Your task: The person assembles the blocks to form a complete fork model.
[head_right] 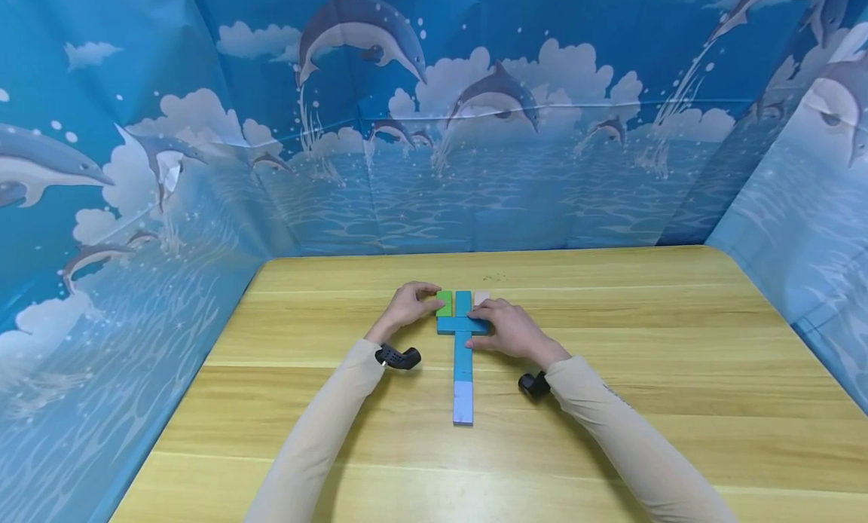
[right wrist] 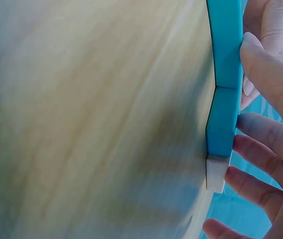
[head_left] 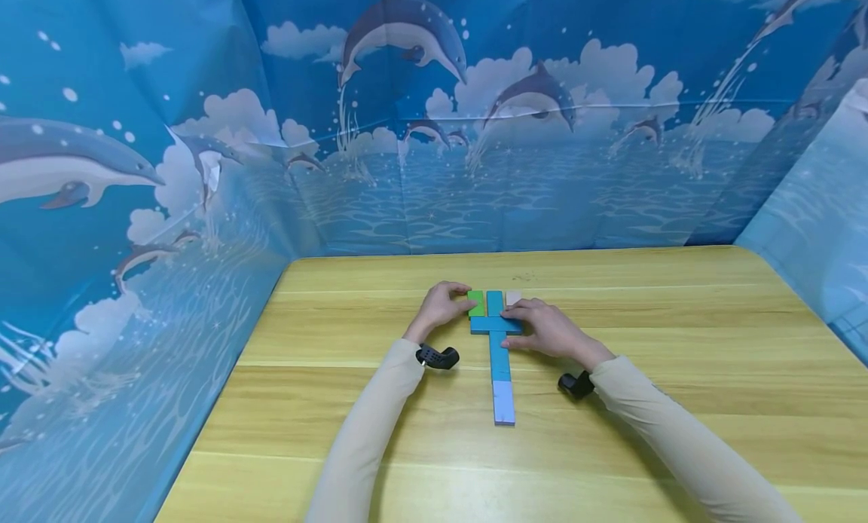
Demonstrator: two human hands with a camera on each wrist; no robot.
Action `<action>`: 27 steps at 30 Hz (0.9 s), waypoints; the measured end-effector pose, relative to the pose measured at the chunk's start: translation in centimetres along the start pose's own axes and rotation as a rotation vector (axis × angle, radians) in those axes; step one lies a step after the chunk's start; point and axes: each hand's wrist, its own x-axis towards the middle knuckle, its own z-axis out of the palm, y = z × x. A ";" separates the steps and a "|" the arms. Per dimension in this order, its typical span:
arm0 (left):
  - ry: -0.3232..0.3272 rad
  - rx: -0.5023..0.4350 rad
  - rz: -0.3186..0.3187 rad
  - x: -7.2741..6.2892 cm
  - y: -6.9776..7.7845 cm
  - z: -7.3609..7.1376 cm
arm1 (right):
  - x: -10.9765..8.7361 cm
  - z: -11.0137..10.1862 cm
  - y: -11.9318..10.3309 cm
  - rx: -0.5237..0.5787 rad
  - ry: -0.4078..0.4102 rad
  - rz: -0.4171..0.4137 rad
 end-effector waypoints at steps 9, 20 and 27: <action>-0.004 0.005 -0.003 0.1 0.0 0.0 | 0.0 -0.1 -0.1 0.004 -0.011 0.007; -0.007 -0.003 0.004 0.1 -0.2 0.0 | 0.0 -0.1 -0.2 -0.005 -0.011 0.008; -0.009 -0.007 0.012 0.0 -0.2 0.0 | 0.0 -0.1 -0.2 -0.002 -0.016 0.017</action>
